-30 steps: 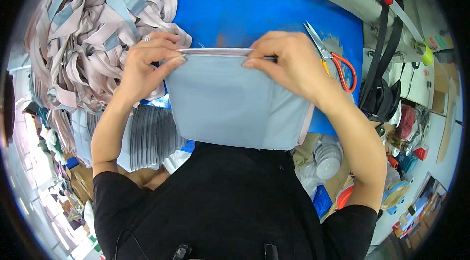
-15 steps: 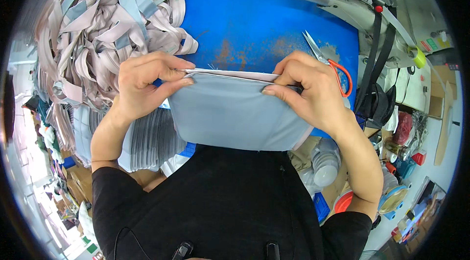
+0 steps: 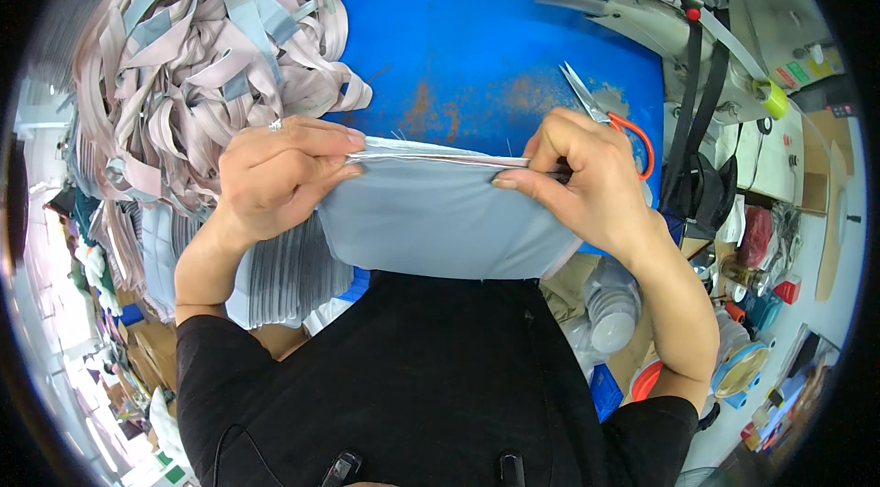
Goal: The person assembles face masks by inserting pink elastic straps into the edges of light blue fabric pieces. They feed the fabric through a sewing machine to stitch the straps in place, then use scissors to trim the excess elastic. The process is repeated for multiple units in a continuous workflow.
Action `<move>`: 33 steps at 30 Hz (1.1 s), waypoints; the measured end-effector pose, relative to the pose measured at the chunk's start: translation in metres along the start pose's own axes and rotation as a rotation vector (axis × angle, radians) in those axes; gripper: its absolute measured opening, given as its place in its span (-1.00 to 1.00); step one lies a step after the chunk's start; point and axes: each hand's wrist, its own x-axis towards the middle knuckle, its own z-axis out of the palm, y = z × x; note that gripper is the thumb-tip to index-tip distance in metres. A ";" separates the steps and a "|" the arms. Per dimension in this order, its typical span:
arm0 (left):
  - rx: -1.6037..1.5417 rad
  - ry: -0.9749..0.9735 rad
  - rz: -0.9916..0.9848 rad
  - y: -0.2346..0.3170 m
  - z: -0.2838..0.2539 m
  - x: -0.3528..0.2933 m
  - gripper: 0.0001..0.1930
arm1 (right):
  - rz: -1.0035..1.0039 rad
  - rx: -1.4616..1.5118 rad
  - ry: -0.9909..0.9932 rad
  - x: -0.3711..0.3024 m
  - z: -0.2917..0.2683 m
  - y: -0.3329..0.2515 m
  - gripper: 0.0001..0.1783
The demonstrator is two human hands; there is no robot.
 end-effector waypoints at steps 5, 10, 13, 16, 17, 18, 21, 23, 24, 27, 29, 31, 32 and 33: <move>-0.055 0.018 -0.185 -0.003 -0.007 0.019 -0.83 | 0.231 0.210 -0.010 0.007 -0.007 -0.010 -0.57; -0.173 0.046 -0.323 -0.032 -0.007 0.073 -0.87 | 0.370 0.413 -0.066 0.023 -0.021 -0.013 -0.80; -0.236 -0.055 -0.362 -0.062 -0.004 0.117 -0.85 | 0.392 0.568 -0.017 0.030 -0.019 0.005 -0.80; -0.309 -0.183 -0.359 -0.098 0.013 0.161 -0.83 | 0.453 0.800 0.049 0.040 -0.013 0.028 -0.79; -0.323 -0.222 -0.353 -0.110 0.020 0.175 -0.81 | 0.469 0.880 0.073 0.043 -0.007 0.036 -0.79; -0.317 -0.263 -0.344 -0.123 0.029 0.186 -0.81 | 0.507 0.971 0.122 0.045 -0.002 0.041 -0.79; -0.249 -0.387 -0.376 -0.161 0.052 0.214 -0.84 | 0.601 1.187 0.246 0.056 0.009 0.052 -0.78; -0.338 -0.357 -0.373 -0.176 0.067 0.226 -0.84 | 0.604 1.232 0.312 0.065 0.010 0.055 -0.78; -0.386 -0.347 -0.376 -0.178 0.075 0.229 -0.82 | 0.612 1.258 0.346 0.068 0.011 0.056 -0.78; -0.271 -0.367 -0.297 -0.191 0.082 0.240 -0.68 | 0.631 1.247 0.421 0.075 0.009 0.059 -0.77; -0.166 -0.364 -0.172 -0.213 0.087 0.242 -0.64 | 0.647 1.237 0.424 0.080 0.007 0.060 -0.76; -0.085 -0.370 -0.053 -0.224 0.091 0.246 -0.60 | 0.656 1.220 0.440 0.082 0.007 0.062 -0.76; -0.053 -0.378 -0.019 -0.226 0.092 0.248 -0.57 | 0.658 1.207 0.450 0.083 0.007 0.063 -0.75; -0.038 -0.401 -0.033 -0.221 0.090 0.252 -0.52 | 0.659 1.194 0.464 0.084 0.008 0.065 -0.75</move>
